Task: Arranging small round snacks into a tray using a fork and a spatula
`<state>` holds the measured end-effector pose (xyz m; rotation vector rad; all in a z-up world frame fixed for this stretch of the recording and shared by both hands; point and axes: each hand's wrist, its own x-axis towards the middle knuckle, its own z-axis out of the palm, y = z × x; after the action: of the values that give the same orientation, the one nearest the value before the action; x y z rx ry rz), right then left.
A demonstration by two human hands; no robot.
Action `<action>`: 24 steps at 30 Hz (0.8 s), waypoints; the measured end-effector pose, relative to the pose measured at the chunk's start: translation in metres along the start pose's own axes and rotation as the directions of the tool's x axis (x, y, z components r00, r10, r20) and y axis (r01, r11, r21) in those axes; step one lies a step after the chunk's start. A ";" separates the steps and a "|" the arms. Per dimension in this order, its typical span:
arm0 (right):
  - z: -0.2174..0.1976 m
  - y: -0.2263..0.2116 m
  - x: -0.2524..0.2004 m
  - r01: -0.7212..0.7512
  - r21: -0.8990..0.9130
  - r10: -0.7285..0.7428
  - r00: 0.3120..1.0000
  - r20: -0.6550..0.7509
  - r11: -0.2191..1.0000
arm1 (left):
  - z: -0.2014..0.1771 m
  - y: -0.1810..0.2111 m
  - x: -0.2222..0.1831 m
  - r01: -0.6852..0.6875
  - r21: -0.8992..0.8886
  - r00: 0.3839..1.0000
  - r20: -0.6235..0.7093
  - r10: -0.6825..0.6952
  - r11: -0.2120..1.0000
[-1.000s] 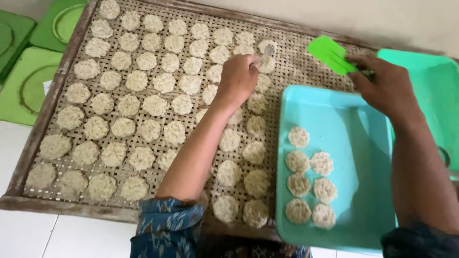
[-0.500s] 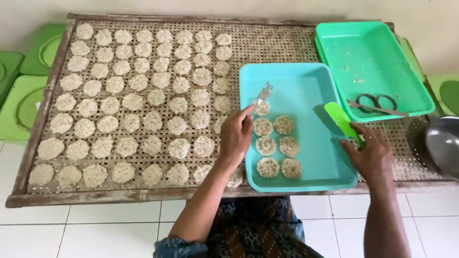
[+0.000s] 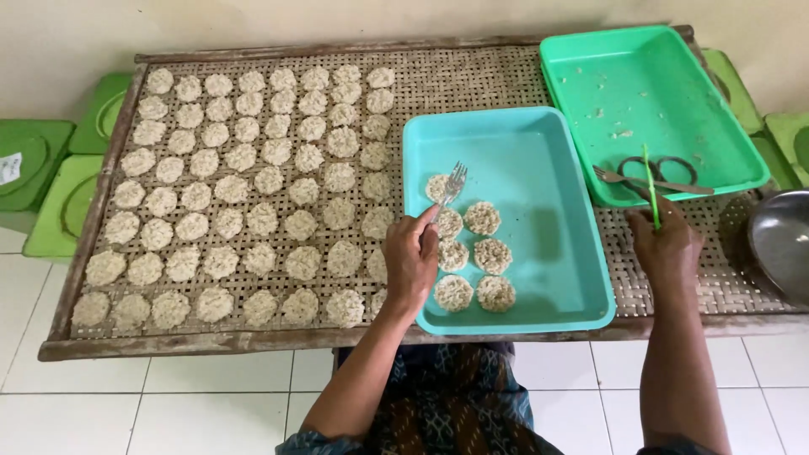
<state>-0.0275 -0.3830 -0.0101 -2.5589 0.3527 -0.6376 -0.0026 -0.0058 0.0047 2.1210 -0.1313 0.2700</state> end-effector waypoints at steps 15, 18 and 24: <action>0.025 0.079 0.058 0.175 -0.277 -0.173 0.984 0.032 0.945 | 0.015 -0.005 -0.002 -0.048 -0.003 0.998 -0.041 0.048 0.999; -0.013 0.017 0.037 -0.008 -0.088 0.015 0.997 0.076 0.996 | 0.031 -0.006 0.001 -0.060 0.046 0.997 -0.054 0.062 0.997; -0.046 -0.057 -0.025 -0.300 0.038 0.256 0.867 0.428 0.953 | 0.028 0.014 -0.009 -0.147 -0.017 0.985 -0.090 0.145 0.989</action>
<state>-0.0643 -0.3438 0.0452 -2.3957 0.5098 0.0077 -0.0099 -0.0370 -0.0001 2.0749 -0.2378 0.4465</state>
